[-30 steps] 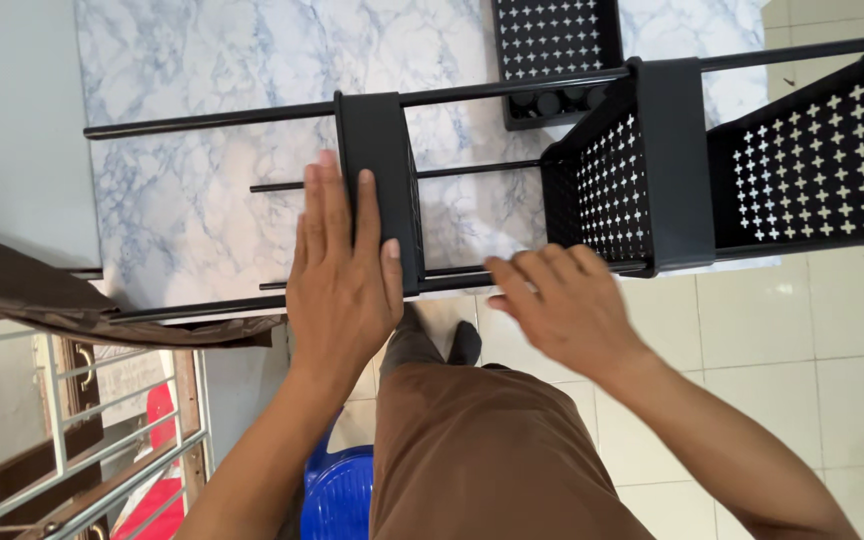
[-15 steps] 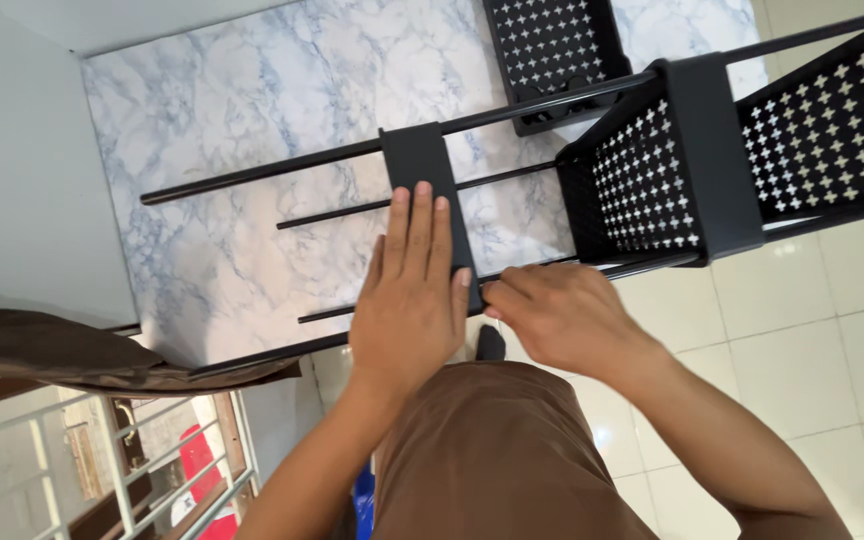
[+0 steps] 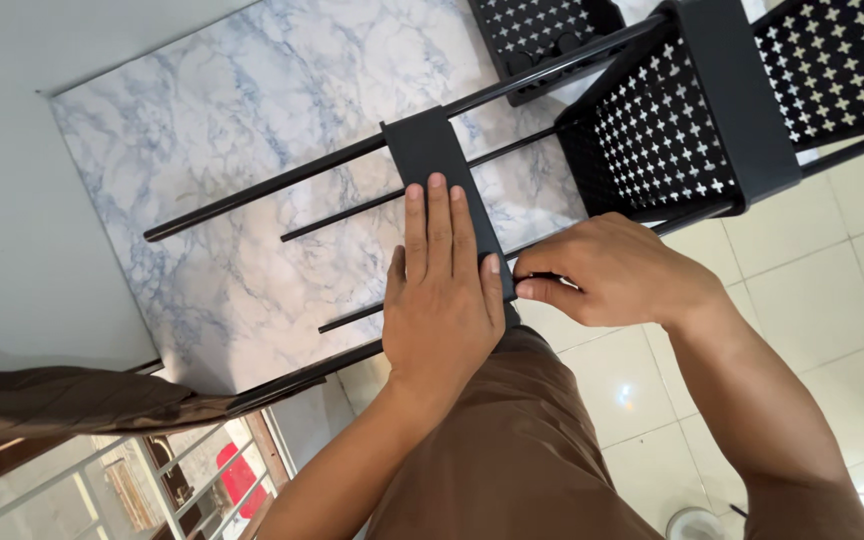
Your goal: The person assembles a black metal shelving unit by inserting vertical rods into a frame and then attaching a perforated tray. They handle the tray and small black caps, placing the caps on the tray and positioning the tray onto the assembled frame.
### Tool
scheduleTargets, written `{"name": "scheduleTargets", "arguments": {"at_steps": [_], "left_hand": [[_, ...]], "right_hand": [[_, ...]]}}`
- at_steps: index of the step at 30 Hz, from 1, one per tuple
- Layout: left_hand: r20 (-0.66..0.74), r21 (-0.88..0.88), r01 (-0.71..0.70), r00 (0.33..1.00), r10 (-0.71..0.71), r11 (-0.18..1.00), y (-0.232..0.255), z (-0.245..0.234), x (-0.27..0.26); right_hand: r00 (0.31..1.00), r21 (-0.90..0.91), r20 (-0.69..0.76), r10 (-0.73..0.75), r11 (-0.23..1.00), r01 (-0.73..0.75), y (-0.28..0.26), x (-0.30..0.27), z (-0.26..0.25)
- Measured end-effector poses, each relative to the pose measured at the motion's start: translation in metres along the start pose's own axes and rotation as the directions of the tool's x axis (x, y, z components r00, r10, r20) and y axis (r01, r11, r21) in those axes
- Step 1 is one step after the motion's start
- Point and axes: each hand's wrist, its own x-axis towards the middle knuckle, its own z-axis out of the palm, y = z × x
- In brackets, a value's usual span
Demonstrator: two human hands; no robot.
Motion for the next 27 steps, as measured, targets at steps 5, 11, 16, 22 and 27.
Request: {"name": "scheduleTargets", "arguments": {"at_steps": [5,11,16,22,27], "left_hand": [[-0.001,-0.043,-0.012,1.0,0.012,0.999,-0.002,-0.001,0.001],[0.049,-0.082,0.058,0.997,-0.054,0.995,0.003,-0.003,0.0],[0.048,-0.049,0.127,0.991,-0.124,0.991,0.01,-0.002,0.002],[-0.042,-0.057,0.152,0.987,-0.155,0.987,0.014,0.0,0.004],[-0.063,-0.026,0.181,0.981,-0.183,0.983,0.016,0.001,0.001]], "right_hand": [[0.803,-0.286,-0.485,-0.346,0.931,0.228,0.008,-0.02,0.026],[0.684,-0.49,-0.525,-0.507,0.837,0.244,0.023,-0.029,0.032],[0.758,-0.361,-0.491,-0.43,0.892,0.272,0.027,-0.025,0.027],[0.936,-0.226,-0.251,-0.247,0.955,0.191,0.025,-0.019,0.012],[0.992,-0.15,0.112,-0.061,0.986,0.077,0.025,-0.006,-0.007]]}}
